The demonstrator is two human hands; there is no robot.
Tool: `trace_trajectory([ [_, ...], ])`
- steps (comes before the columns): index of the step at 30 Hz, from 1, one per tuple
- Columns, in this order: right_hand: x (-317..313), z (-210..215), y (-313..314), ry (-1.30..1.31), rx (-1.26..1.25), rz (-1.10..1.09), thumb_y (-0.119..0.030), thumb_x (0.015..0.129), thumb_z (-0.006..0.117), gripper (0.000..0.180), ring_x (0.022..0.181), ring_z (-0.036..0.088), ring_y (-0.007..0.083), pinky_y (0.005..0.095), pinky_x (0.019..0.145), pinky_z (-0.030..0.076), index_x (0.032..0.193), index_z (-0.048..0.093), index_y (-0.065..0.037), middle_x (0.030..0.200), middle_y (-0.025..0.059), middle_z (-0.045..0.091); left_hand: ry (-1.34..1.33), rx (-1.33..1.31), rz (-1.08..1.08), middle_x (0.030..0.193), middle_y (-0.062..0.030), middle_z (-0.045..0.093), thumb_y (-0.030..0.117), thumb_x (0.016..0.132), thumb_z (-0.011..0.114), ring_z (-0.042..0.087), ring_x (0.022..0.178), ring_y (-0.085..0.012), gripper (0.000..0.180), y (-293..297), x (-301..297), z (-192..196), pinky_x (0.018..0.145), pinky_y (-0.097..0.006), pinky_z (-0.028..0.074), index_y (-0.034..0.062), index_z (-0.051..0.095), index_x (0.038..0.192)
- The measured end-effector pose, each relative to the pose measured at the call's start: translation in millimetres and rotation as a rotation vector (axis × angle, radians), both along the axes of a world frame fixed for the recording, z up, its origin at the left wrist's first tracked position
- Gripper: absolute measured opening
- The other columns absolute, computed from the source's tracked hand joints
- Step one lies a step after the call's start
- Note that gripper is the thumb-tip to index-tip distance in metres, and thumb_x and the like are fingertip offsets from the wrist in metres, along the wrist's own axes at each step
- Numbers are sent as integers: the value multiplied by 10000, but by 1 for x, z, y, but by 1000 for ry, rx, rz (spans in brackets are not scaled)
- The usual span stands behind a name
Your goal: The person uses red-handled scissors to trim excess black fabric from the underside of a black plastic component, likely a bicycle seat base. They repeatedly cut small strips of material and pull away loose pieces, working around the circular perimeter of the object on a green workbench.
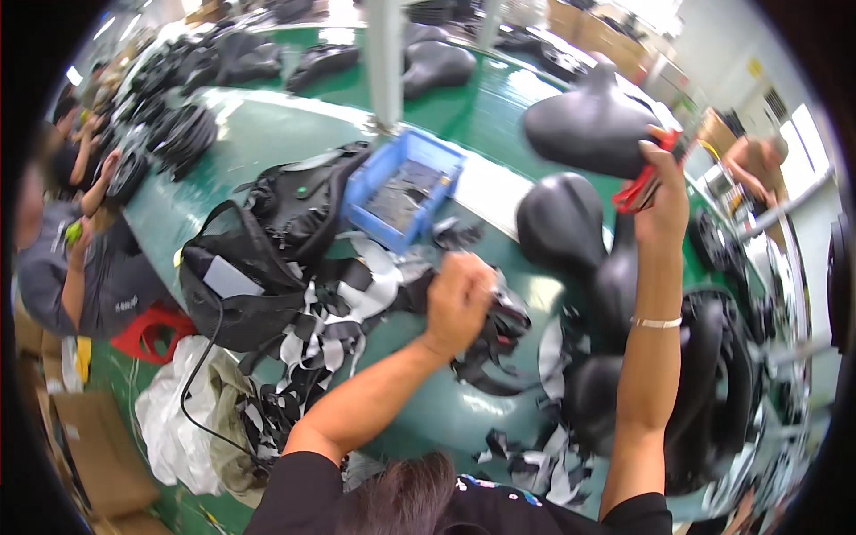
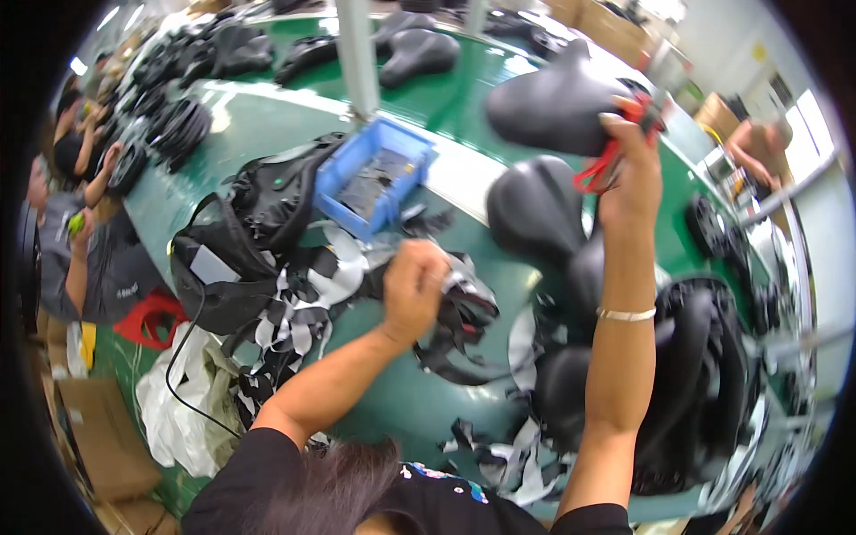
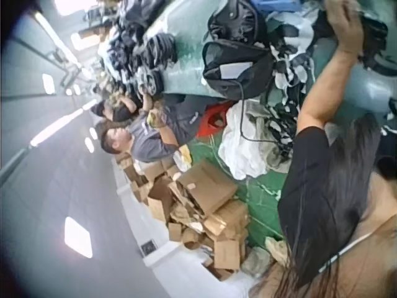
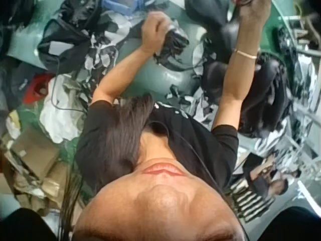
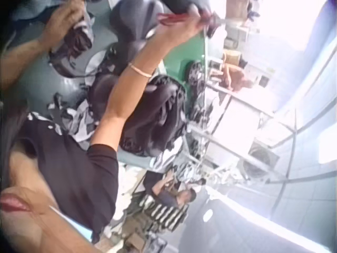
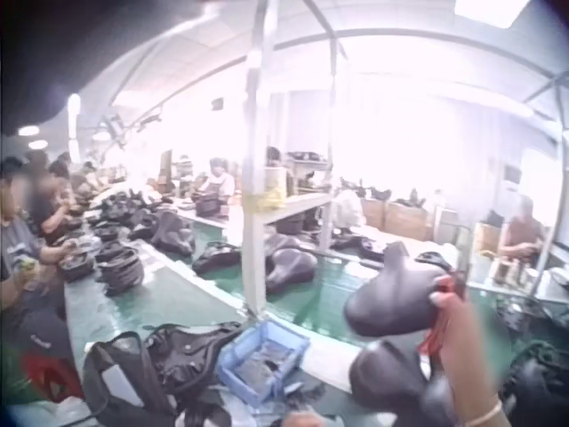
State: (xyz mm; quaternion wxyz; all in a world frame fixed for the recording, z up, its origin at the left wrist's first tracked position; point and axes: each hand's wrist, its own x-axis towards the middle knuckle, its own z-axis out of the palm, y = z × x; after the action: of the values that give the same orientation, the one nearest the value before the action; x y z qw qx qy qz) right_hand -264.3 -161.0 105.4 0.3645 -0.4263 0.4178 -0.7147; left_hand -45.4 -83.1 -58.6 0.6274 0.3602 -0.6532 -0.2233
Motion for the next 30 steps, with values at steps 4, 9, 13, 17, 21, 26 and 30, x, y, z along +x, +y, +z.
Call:
trace_trajectory([
  [4, 51, 1, 142, 1334, -188, -67, -160, 665, 701, 260, 813, 547, 247, 349, 624, 472, 924, 683, -147, 842, 91, 513, 694, 554, -426, 1098, -105, 553, 508, 968, 387, 555, 961, -226, 534, 8, 15, 43, 868, -352, 440, 18, 518, 1135],
  [9, 81, -60, 258, 1414, -10, 407, -174, 600, 783, 438, 817, 600, 242, 318, 591, 498, 1027, 689, -200, 955, 97, 529, 588, 979, -492, 1167, -92, 543, 384, 862, 669, 549, 1052, -188, 657, 57, 28, 39, 874, -360, 463, 21, 392, 1334],
  [13, 61, -85, 293, 763, 340, 426, -50, 670, 789, 496, 741, 646, 214, 300, 725, 533, 1135, 616, -72, 982, 85, 646, 604, 1050, -360, 948, -21, 584, 265, 818, 701, 594, 835, -122, 420, 82, 59, 8, 726, -244, 483, 37, 537, 1130],
  [17, 16, -104, 309, 883, 339, 110, -86, 769, 735, 535, 892, 672, 277, 323, 763, 539, 1270, 547, -99, 1065, 145, 653, 347, 1080, -368, 958, -41, 596, 303, 819, 660, 596, 808, -121, 441, 84, 79, 27, 711, -252, 491, 18, 557, 1139],
  [21, 5, -96, 294, 1402, 129, 188, -58, 758, 688, 595, 655, 579, 224, 330, 590, 482, 1321, 528, -164, 790, 71, 564, 140, 1190, -539, 928, -35, 604, 269, 821, 646, 596, 794, -114, 381, 63, 65, 54, 721, -263, 496, 16, 581, 1098],
  [26, 7, -86, 269, 1733, 17, 224, -45, 740, 608, 657, 566, 520, 220, 347, 510, 448, 1360, 486, -223, 727, 65, 478, -62, 1125, -647, 900, -31, 604, 245, 830, 614, 566, 757, -100, 334, 46, 52, 73, 695, -249, 481, 2, 594, 1058],
  [30, 20, -105, 315, 1610, 319, 253, -74, 788, 618, 630, 506, 550, 276, 398, 433, 436, 1381, 439, -185, 708, 137, 514, -119, 1112, -491, 858, -6, 563, 263, 805, 598, 527, 744, -70, 319, 56, 60, 65, 657, -222, 444, 8, 579, 996],
])
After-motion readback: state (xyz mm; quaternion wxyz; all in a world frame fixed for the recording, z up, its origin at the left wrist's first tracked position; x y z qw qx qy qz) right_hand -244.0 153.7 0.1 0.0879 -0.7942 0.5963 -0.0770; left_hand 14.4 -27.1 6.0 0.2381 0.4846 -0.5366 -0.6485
